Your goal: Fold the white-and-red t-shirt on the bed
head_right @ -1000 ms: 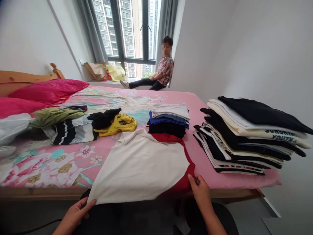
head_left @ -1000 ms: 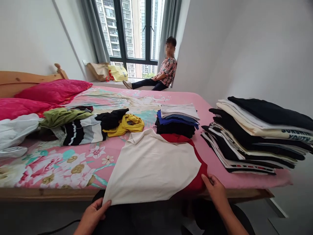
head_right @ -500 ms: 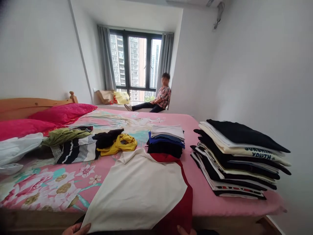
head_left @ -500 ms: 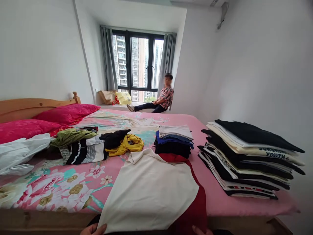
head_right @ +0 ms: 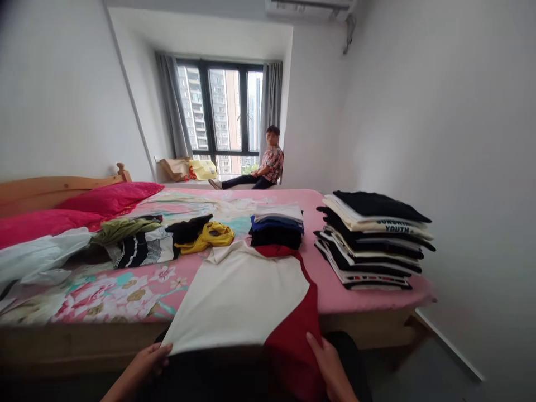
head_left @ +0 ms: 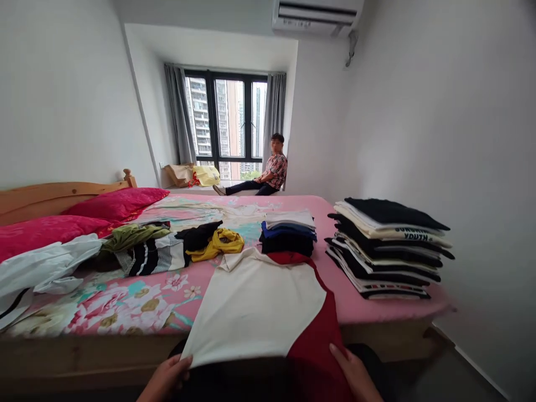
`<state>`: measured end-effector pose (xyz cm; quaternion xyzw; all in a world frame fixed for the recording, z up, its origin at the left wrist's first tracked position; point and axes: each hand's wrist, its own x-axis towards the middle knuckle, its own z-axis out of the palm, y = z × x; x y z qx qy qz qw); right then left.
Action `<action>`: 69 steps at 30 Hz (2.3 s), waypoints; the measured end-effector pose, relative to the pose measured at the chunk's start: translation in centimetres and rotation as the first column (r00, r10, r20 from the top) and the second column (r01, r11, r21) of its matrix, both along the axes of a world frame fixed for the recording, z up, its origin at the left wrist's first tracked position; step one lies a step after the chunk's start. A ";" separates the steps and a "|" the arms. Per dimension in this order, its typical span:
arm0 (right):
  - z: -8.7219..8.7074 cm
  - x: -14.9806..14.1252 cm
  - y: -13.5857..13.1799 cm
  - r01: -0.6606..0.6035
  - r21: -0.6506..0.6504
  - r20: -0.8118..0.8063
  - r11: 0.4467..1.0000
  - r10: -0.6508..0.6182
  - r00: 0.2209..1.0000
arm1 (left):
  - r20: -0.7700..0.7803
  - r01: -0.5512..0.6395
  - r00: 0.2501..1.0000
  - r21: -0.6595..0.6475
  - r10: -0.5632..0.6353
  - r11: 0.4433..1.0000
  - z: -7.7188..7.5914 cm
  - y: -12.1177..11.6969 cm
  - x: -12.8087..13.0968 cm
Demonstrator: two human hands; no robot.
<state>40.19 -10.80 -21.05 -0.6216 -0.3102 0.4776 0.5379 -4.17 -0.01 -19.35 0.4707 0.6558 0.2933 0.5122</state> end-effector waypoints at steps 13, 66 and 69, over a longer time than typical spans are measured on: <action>2.6 -0.5 -3.1 -0.105 -0.065 -0.402 0.992 0.070 0.913 | 0.011 0.047 0.999 -0.044 -0.047 0.998 2.2 -2.2 0.9; 3.9 8.7 12.3 -0.024 -0.323 0.706 0.946 0.258 0.660 | -0.819 0.505 0.569 0.276 -0.074 0.818 5.2 17.6 6.3; 3.8 8.9 12.6 -0.036 -0.300 0.631 0.953 0.227 0.742 | -0.835 0.521 0.537 0.219 -0.118 0.825 5.7 19.0 6.7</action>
